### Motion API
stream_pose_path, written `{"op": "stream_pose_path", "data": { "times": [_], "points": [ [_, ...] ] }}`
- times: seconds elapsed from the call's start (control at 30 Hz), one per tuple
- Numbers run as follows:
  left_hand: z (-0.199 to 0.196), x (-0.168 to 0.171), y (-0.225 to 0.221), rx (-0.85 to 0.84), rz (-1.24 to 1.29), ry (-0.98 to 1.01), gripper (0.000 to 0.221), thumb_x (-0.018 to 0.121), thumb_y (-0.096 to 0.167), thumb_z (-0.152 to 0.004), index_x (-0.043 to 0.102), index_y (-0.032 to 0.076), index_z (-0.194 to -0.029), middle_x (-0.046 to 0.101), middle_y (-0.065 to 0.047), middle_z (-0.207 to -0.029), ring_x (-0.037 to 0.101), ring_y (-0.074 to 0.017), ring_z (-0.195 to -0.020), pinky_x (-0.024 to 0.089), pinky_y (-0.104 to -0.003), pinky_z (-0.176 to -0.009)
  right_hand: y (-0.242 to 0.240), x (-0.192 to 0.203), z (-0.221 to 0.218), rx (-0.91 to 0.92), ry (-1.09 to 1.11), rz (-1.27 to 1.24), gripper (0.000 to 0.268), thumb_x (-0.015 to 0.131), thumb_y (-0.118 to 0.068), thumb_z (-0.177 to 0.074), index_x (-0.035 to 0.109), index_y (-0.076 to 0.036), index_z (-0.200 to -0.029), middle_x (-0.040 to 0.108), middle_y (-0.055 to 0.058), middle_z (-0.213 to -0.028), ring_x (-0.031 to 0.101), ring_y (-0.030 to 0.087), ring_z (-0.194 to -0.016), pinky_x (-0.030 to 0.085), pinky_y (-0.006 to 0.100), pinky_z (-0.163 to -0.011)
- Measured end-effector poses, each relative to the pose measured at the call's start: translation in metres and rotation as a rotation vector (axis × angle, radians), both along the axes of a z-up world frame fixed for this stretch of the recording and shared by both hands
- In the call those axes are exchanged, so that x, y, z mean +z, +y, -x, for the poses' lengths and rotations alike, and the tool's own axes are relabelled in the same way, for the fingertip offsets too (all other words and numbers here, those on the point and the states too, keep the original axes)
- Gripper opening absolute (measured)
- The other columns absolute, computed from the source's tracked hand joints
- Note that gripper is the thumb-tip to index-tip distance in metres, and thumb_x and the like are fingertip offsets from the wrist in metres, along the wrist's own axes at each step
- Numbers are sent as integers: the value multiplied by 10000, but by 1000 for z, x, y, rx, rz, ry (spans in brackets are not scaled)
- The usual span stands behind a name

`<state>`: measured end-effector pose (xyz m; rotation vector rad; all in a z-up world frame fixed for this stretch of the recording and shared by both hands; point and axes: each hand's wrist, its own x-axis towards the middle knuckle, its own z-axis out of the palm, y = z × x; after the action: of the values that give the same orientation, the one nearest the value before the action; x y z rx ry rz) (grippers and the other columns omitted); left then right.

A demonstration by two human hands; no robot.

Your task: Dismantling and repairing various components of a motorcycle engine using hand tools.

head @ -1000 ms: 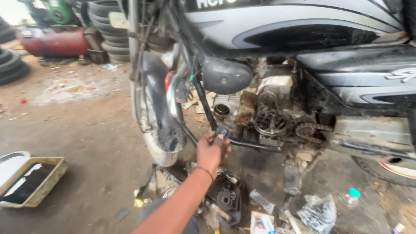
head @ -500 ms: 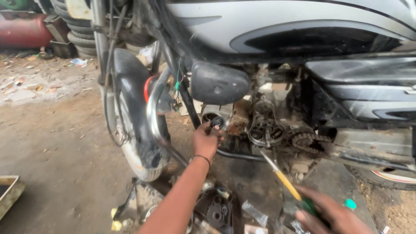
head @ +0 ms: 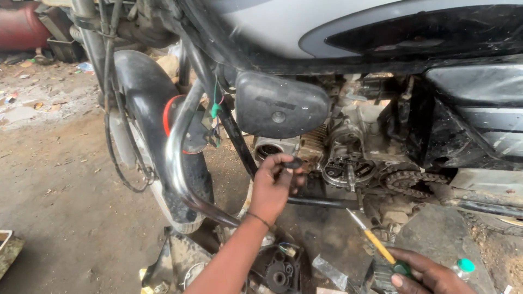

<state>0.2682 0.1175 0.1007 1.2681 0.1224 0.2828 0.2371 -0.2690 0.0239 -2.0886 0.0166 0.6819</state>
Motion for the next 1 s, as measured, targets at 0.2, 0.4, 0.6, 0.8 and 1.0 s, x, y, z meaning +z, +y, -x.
{"op": "stream_pose_path", "data": {
  "times": [0.2,0.4,0.6,0.8,1.0],
  "points": [
    [19,13,-11,-42,-333,-189,160,665,-3,-950,619,7,-1103,754,-137,-1039,715,-150,-883,583,-258,-760,-19,9,-2,48,15,113,640,710,-321,-931,520,-218,-1534,633,100,-1288,563,256,-1248,472,452,-1049],
    [32,33,-16,-22,-402,-42,247,651,47,-936,498,36,-1129,741,-99,-1046,766,-124,-855,621,-263,-756,-9,38,6,-28,130,108,604,696,-317,-957,495,-208,-1516,613,122,-761,590,229,-739,573,430,-688],
    [27,27,-17,40,-366,-72,472,700,31,-889,485,41,-1310,747,-93,-1110,719,-117,-972,564,-246,-883,-3,39,5,31,135,63,603,690,-332,-951,491,-218,-1509,640,126,-784,603,224,-726,564,425,-691],
    [3,8,-17,341,-440,179,335,712,85,-889,665,52,-1219,799,-104,-1031,780,-160,-868,601,-284,-811,-17,-13,-14,280,4,26,605,679,-336,-963,486,-237,-1528,552,60,-1414,485,234,-1318,465,466,-1089],
    [-21,-6,-19,659,-665,232,366,699,104,-895,667,49,-1255,731,-274,-1017,743,-389,-929,596,-442,-833,17,-17,-14,256,19,-45,642,745,-319,-909,567,-263,-1523,495,27,-1576,421,250,-1515,327,490,-1252]
  ]
}}
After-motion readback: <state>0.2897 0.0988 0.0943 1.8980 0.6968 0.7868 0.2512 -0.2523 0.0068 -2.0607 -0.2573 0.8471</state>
